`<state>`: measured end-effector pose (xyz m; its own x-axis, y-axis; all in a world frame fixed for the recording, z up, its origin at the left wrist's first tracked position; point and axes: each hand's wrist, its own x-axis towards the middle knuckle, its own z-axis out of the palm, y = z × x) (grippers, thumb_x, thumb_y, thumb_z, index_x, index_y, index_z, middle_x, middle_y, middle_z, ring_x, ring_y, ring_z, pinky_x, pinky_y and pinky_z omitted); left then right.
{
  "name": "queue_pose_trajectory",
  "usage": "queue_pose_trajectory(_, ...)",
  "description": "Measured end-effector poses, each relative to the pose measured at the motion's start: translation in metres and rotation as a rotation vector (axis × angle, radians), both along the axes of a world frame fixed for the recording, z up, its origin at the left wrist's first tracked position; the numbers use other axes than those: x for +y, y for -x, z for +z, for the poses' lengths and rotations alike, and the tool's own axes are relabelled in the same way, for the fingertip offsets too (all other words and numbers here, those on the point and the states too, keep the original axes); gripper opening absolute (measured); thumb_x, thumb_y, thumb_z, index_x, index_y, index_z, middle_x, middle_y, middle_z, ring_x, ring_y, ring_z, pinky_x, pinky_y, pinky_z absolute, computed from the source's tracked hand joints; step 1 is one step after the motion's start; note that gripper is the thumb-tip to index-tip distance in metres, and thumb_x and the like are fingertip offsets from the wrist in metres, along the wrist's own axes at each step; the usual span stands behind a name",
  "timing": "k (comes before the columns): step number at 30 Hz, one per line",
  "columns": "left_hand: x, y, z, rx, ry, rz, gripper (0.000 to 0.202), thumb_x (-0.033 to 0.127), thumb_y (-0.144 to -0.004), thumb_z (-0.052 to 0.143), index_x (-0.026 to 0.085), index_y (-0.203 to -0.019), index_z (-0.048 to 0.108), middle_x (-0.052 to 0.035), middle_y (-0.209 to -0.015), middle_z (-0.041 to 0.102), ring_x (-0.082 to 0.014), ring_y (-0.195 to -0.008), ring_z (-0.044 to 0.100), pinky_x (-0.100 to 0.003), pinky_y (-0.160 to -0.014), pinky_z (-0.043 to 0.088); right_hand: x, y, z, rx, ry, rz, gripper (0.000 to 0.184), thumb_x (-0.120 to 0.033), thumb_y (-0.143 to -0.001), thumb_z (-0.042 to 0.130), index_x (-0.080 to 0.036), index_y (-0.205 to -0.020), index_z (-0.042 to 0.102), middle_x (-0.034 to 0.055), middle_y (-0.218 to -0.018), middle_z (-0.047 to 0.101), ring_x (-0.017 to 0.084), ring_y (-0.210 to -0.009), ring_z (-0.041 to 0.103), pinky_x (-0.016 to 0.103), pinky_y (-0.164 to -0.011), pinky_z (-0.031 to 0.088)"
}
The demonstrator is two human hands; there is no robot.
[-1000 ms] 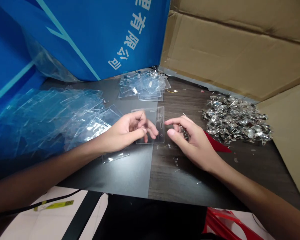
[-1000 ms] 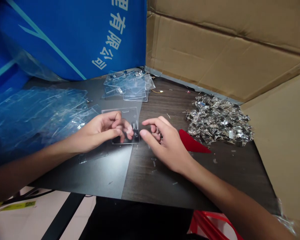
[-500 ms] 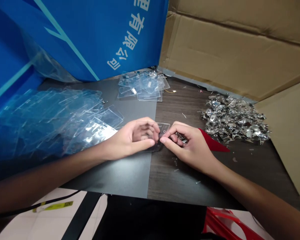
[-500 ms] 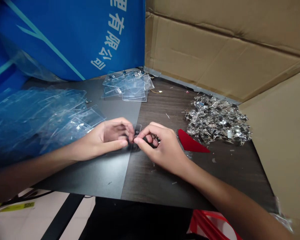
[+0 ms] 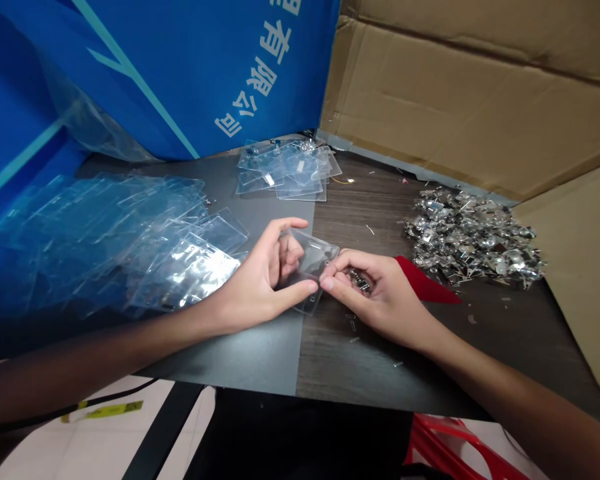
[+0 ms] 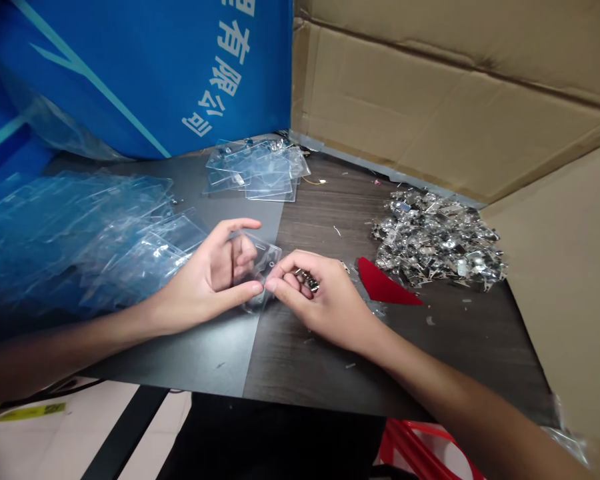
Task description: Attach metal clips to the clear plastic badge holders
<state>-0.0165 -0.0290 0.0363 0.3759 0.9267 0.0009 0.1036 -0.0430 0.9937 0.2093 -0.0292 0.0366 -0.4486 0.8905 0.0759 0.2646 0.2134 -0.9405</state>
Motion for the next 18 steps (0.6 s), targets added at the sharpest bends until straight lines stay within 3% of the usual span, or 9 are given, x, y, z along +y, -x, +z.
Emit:
queue_pose_trajectory(4,0.003,0.001,-0.002,-0.071,0.067,-0.016,0.072,0.022,-0.081,0.085,0.024,-0.141,0.045,0.0064,-0.085,0.037,-0.0139,-0.076,0.04,-0.028,-0.067,0.038,0.0,-0.001,-0.005,0.006,0.061,0.066,0.014,-0.034,-0.103,0.072,-0.023,-0.096,0.077,0.0,-0.08,0.067,0.015,-0.071,0.055,0.028,-0.065,0.046)
queue_pose_trajectory(9,0.004,0.003,-0.004,-0.119,0.049,-0.024,0.051,0.015,-0.085,0.082,0.021,-0.127,0.054,0.0072,-0.082,0.042,-0.0121,-0.073,0.044,-0.027,-0.07,0.041,0.002,-0.002,-0.009,0.001,-0.046,0.046,0.014,-0.03,-0.102,0.072,-0.02,-0.094,0.077,-0.0018,-0.075,0.064,0.012,-0.064,0.052,0.027,-0.062,0.045)
queue_pose_trajectory(14,0.003,0.004,-0.006,-0.093,-0.227,0.059,0.016,0.013,-0.096,0.076,0.02,-0.094,0.062,-0.0012,-0.091,0.061,-0.0154,-0.085,0.061,-0.032,-0.081,0.047,0.0,-0.002,-0.01,-0.077,-0.343,-0.107,0.007,-0.015,-0.093,0.08,-0.021,-0.091,0.076,-0.0054,-0.069,0.058,0.01,-0.058,0.048,0.026,-0.058,0.041)
queue_pose_trajectory(16,0.001,0.007,-0.005,-0.02,-0.353,0.026,0.011,0.015,-0.098,0.076,0.019,-0.093,0.067,-0.0041,-0.098,0.066,-0.0175,-0.092,0.064,-0.034,-0.087,0.048,0.0,-0.004,-0.009,-0.084,-0.501,-0.154,0.012,-0.011,-0.091,0.08,-0.022,-0.089,0.075,-0.0057,-0.068,0.056,0.01,-0.058,0.048,0.026,-0.057,0.04)
queue_pose_trajectory(18,-0.001,0.011,-0.003,0.073,-0.423,-0.048,0.017,0.028,-0.094,0.087,0.02,-0.099,0.072,-0.0083,-0.114,0.068,-0.0233,-0.11,0.065,-0.039,-0.102,0.048,0.001,-0.006,-0.008,-0.084,-0.647,-0.192,0.016,-0.008,-0.093,0.079,-0.022,-0.089,0.074,-0.0053,-0.068,0.054,0.011,-0.059,0.049,0.027,-0.056,0.039)
